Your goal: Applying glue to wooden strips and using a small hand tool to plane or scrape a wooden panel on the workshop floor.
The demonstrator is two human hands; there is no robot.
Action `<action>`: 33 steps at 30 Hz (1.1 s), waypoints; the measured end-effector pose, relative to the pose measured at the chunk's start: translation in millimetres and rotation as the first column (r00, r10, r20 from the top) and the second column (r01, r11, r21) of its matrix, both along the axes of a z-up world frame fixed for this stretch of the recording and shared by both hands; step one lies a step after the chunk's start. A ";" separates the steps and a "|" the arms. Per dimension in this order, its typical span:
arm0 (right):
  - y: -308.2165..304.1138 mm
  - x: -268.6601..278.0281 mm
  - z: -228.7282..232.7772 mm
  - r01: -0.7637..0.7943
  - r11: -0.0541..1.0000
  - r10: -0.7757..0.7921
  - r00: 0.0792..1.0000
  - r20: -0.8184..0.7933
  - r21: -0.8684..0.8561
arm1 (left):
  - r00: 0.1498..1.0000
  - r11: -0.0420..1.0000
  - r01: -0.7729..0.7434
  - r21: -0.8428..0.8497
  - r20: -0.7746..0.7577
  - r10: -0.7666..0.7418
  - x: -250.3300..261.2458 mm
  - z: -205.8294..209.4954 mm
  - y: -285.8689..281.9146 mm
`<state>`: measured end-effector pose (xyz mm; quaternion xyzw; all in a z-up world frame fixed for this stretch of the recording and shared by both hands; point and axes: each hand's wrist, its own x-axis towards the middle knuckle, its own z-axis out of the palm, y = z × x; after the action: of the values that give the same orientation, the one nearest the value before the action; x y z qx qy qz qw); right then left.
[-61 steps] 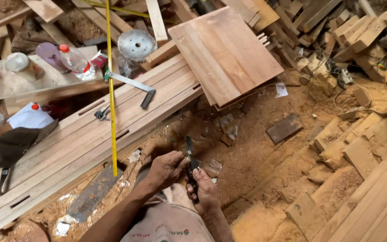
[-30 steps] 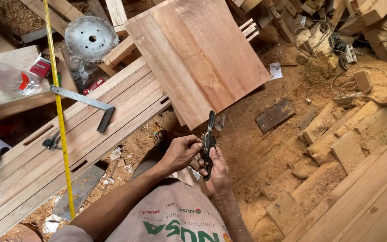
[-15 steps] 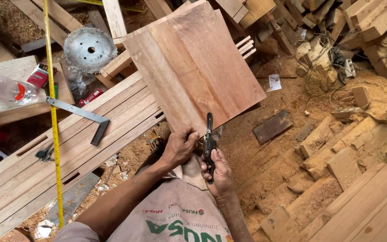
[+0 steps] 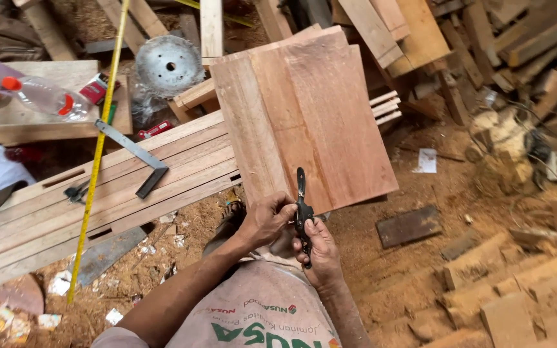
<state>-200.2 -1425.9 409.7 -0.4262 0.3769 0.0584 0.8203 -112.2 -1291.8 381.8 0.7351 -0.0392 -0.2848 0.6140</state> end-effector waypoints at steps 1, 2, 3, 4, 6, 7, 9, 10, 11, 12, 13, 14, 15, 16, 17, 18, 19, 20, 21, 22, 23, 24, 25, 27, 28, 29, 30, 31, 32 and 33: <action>-10.6 8.0 0.4 -0.020 1.000 0.020 1.000 0.000 0.016 | 1.000 1.000 -0.020 0.016 0.000 0.020 3.4 8.8 -8.8; -19.5 13.4 0.6 -0.045 0.999 0.045 0.999 0.004 0.018 | 0.998 0.997 -0.066 0.041 0.004 0.066 5.2 17.4 -16.8; -28.8 18.8 0.9 -0.070 0.997 0.070 0.998 0.008 0.019 | 0.994 0.991 -0.112 0.067 0.009 0.112 6.9 26.1 -25.6; -37.4 24.6 1.3 -0.080 0.996 0.080 0.997 0.013 0.032 | 0.993 0.989 -0.122 0.080 0.014 0.121 8.4 20.2 -29.6; -53.4 32.6 4.5 -0.120 0.992 0.120 0.993 0.011 0.048 | 0.990 0.959 -0.131 0.249 0.089 0.112 8.1 9.9 -36.3; -60.1 34.8 3.0 -0.125 0.990 0.125 0.992 0.008 0.057 | 0.989 0.956 -0.135 0.258 0.085 0.117 6.0 3.6 -37.1; -78.4 43.6 -1.3 -0.154 0.988 0.154 0.988 0.014 0.009 | 0.969 0.891 -0.222 0.395 0.189 0.157 4.7 -11.3 -43.2; -89.2 49.6 1.0 -0.171 0.985 0.171 0.985 0.015 0.007 | 0.966 0.888 -0.237 0.393 0.190 0.174 3.7 -10.2 -38.6; -98.4 55.4 3.0 -0.177 0.983 0.177 0.984 0.019 -0.039 | 0.935 0.856 -0.349 0.382 0.205 0.290 2.0 -9.6 -32.6; -107.1 59.8 3.9 -0.186 0.979 0.189 0.982 0.021 -0.083 | 0.889 0.807 -0.458 0.372 0.216 0.405 -2.8 -9.9 -26.1; -117.1 68.7 3.0 -0.207 0.975 0.209 0.978 0.019 -0.084 | 0.880 0.798 -0.474 0.373 0.214 0.423 -4.3 -12.0 -23.7; -125.7 74.1 3.3 -0.231 0.970 0.233 0.973 0.008 -0.073 | 0.840 0.760 -0.542 0.360 0.189 0.509 -9.1 -13.6 -20.4; -133.2 79.0 3.3 -0.255 0.965 0.255 0.967 -0.003 -0.061 | 0.791 0.716 -0.605 0.349 0.161 0.590 -14.8 -15.4 -16.3; -139.8 78.9 -0.3 -0.275 0.959 0.275 0.961 -0.009 -0.062 | 0.780 0.704 -0.617 0.351 0.155 0.606 -19.6 -19.8 -21.8; -145.7 78.3 -3.2 -0.276 0.961 0.275 0.961 -0.022 -0.017 | 0.777 0.709 -0.625 0.325 0.178 0.604 -24.9 -23.5 -26.7; -149.8 81.5 -6.2 -0.275 0.961 0.276 0.961 -0.027 0.026 | 0.772 0.714 -0.636 0.295 0.209 0.601 -26.2 -27.0 -29.9; -150.0 84.4 -4.2 -0.295 0.955 0.295 0.955 -0.024 0.025 | 0.759 0.701 -0.651 0.292 0.211 0.617 -24.4 -24.2 -37.3; -150.7 84.9 -1.4 -0.296 0.952 0.301 0.952 -0.063 0.076 | 0.775 0.730 -0.631 0.262 0.197 0.600 -22.8 -21.5 -45.0; -151.4 85.2 1.4 -0.294 0.947 0.307 0.946 -0.101 0.127 | 0.792 0.757 -0.611 0.231 0.184 0.583 -21.3 -18.6 -52.8; -150.9 82.2 -1.1 -0.312 0.943 0.324 0.941 -0.098 0.117 | 0.780 0.748 -0.626 0.220 0.183 0.598 -18.7 -18.2 -62.9; -150.4 78.6 -3.4 -0.318 0.938 0.333 0.937 -0.101 0.141 | 0.822 0.806 -0.569 0.163 0.092 0.562 -16.3 -17.4 -72.6; -145.3 75.6 -7.3 -0.329 0.928 0.350 0.931 -0.102 0.176 | 0.855 0.850 -0.517 0.107 0.010 0.519 -14.5 -15.6 -77.0; -143.4 78.1 -10.9 -0.353 0.919 0.373 0.923 -0.096 0.176 | 0.842 0.836 -0.538 0.105 0.016 0.540 -12.2 -13.1 -81.5; -138.8 74.2 -18.1 -0.462 0.887 0.462 0.885 -0.061 0.019 | 0.894 0.891 -0.447 0.083 0.058 0.443 -11.2 -8.3 -89.4; -144.6 77.2 -26.4 -0.467 0.884 0.467 0.882 -0.055 0.012 | 0.891 0.888 -0.453 0.076 0.063 0.449 -14.8 -19.7 -80.6; -151.1 81.1 -34.9 -0.503 0.810 0.529 0.849 0.007 -0.301 | 0.878 0.863 -0.476 0.170 0.152 0.455 -17.8 -31.5 -72.5; -159.4 81.7 -42.8 -0.463 0.664 0.594 0.803 0.039 -0.587 | 0.865 0.829 -0.496 0.259 0.233 0.445 -22.6 -43.7 -66.4; -182.8 90.3 -68.1 -0.461 0.660 0.594 0.804 0.035 -0.593 | 0.865 0.831 -0.496 0.251 0.231 0.446 -24.3 -38.7 -54.0; -204.9 99.9 -93.4 -0.359 0.474 0.583 0.812 -0.019 -0.804 | 0.839 0.731 -0.535 0.423 0.362 0.405 -26.3 -33.3 -40.0; -227.1 109.7 -118.3 -0.236 0.238 0.560 0.826 -0.065 -0.942 | 0.812 0.592 -0.575 0.564 0.478 0.334 -28.4 -28.0 -25.9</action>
<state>-90.5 -1653.0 291.4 -0.8954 0.0963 -0.0170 0.4344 -140.6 -1317.7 353.9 0.9286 0.1612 0.0149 0.3338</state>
